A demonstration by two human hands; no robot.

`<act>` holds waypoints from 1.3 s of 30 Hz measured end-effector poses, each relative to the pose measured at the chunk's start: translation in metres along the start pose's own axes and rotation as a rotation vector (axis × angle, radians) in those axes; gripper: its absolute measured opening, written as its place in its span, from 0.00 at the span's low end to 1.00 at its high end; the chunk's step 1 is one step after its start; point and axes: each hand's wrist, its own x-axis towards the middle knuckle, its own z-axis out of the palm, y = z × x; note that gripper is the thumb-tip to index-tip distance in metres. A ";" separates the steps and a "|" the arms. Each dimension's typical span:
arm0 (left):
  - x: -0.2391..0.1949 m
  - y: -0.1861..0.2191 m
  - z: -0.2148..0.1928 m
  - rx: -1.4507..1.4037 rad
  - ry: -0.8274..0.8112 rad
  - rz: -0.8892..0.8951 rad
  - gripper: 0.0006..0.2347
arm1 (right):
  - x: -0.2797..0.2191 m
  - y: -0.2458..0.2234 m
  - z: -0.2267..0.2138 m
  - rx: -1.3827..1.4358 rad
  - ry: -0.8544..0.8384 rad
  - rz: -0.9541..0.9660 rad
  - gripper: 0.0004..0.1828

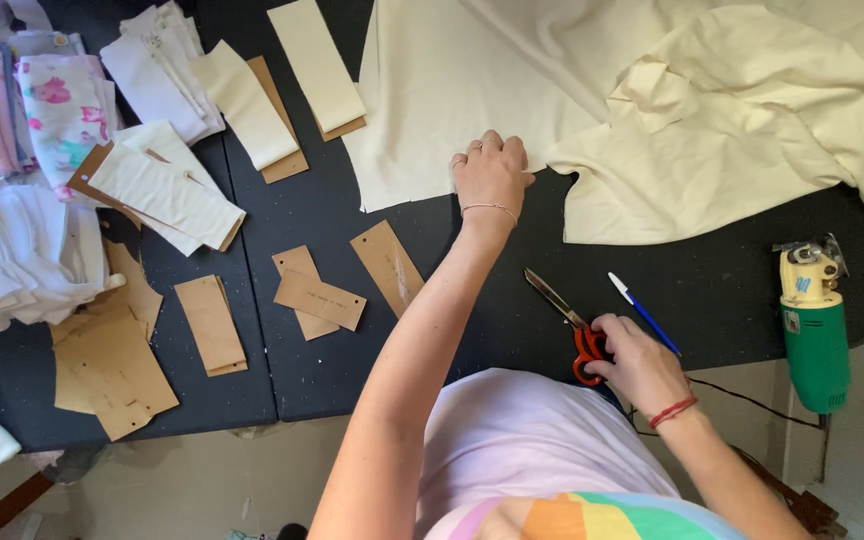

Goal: Marking fabric using cardboard templates and a pen, then cutting the pieces out using a rotary cutter and scissors.

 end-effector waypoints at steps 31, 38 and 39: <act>-0.023 -0.022 -0.063 -0.700 -0.156 -0.066 0.04 | 0.106 -0.011 -0.021 1.241 0.007 -0.237 0.23; -0.024 -0.035 -0.042 -0.256 -0.007 -0.084 0.09 | 0.038 -0.012 -0.008 0.660 0.038 -0.057 0.22; -0.027 -0.031 -0.041 -0.210 -0.032 -0.047 0.11 | 0.027 -0.015 -0.005 0.565 0.051 -0.009 0.22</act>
